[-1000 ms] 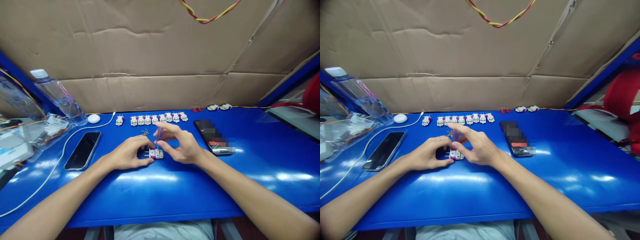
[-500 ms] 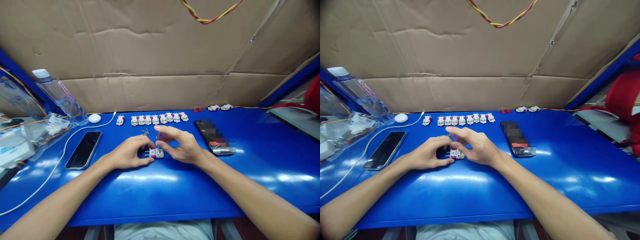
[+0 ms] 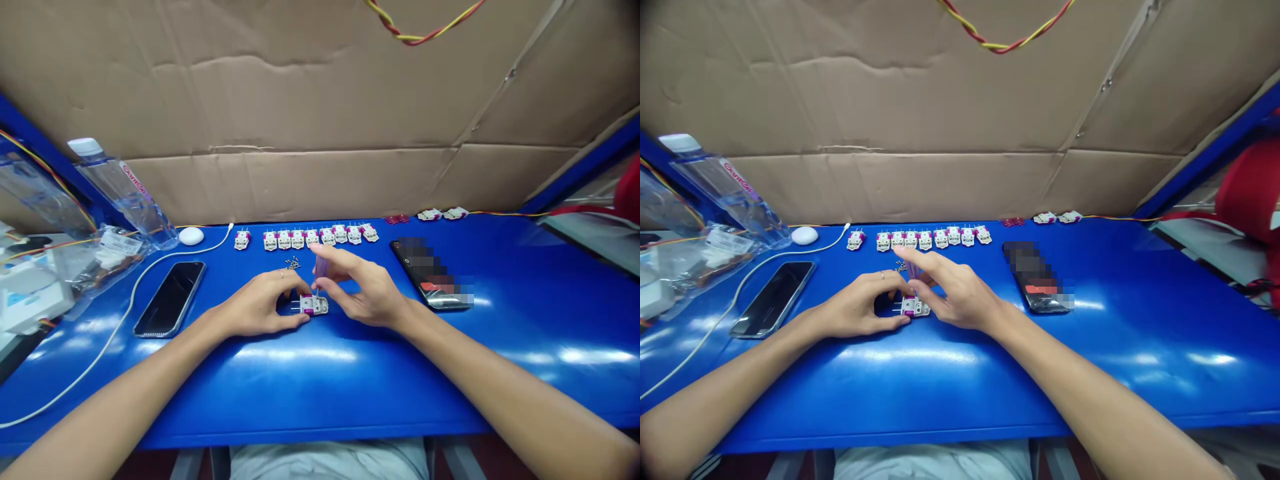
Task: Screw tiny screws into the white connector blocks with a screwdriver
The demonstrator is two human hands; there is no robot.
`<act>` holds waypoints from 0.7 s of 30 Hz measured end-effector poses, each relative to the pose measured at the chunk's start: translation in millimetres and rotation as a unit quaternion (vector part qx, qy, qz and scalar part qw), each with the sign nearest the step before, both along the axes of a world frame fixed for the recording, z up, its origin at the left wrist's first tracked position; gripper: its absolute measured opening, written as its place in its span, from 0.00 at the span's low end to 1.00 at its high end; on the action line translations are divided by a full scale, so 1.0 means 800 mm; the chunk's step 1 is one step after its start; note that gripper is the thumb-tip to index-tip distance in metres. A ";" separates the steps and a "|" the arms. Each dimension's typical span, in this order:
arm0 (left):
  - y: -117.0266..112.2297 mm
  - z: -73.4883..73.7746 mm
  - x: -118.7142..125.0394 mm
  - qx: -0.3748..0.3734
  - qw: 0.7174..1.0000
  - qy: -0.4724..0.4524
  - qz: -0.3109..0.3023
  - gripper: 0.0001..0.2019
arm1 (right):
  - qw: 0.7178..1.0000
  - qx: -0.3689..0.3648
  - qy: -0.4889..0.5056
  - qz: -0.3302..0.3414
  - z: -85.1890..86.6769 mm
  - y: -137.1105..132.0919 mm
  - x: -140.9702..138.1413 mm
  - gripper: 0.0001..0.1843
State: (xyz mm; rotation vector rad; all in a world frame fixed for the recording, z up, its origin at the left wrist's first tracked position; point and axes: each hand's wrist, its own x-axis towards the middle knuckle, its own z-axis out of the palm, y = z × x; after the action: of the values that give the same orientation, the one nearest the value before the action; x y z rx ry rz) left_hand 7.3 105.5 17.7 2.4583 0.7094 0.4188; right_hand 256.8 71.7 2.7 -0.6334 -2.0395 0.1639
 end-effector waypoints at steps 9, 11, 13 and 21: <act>0.000 -0.002 0.000 0.010 1.000 -0.004 -0.005 0.12 | 1.000 0.021 0.005 0.016 0.004 0.001 -0.002 0.34; 0.000 -0.002 0.000 0.017 1.000 -0.005 -0.006 0.11 | 0.999 0.031 0.001 0.025 0.006 0.001 -0.003 0.34; 0.000 -0.002 0.000 0.021 1.000 -0.008 -0.008 0.11 | 0.999 0.020 -0.003 0.028 0.007 0.001 -0.003 0.35; 0.001 -0.004 0.000 0.017 1.000 -0.013 -0.007 0.10 | 1.000 0.014 -0.005 0.026 0.001 0.003 -0.003 0.32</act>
State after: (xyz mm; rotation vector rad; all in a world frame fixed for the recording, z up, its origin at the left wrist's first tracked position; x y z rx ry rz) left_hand 7.1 106.2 14.5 2.4831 0.6789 0.4607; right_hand 254.6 74.1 3.8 -0.5651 -2.0650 0.1635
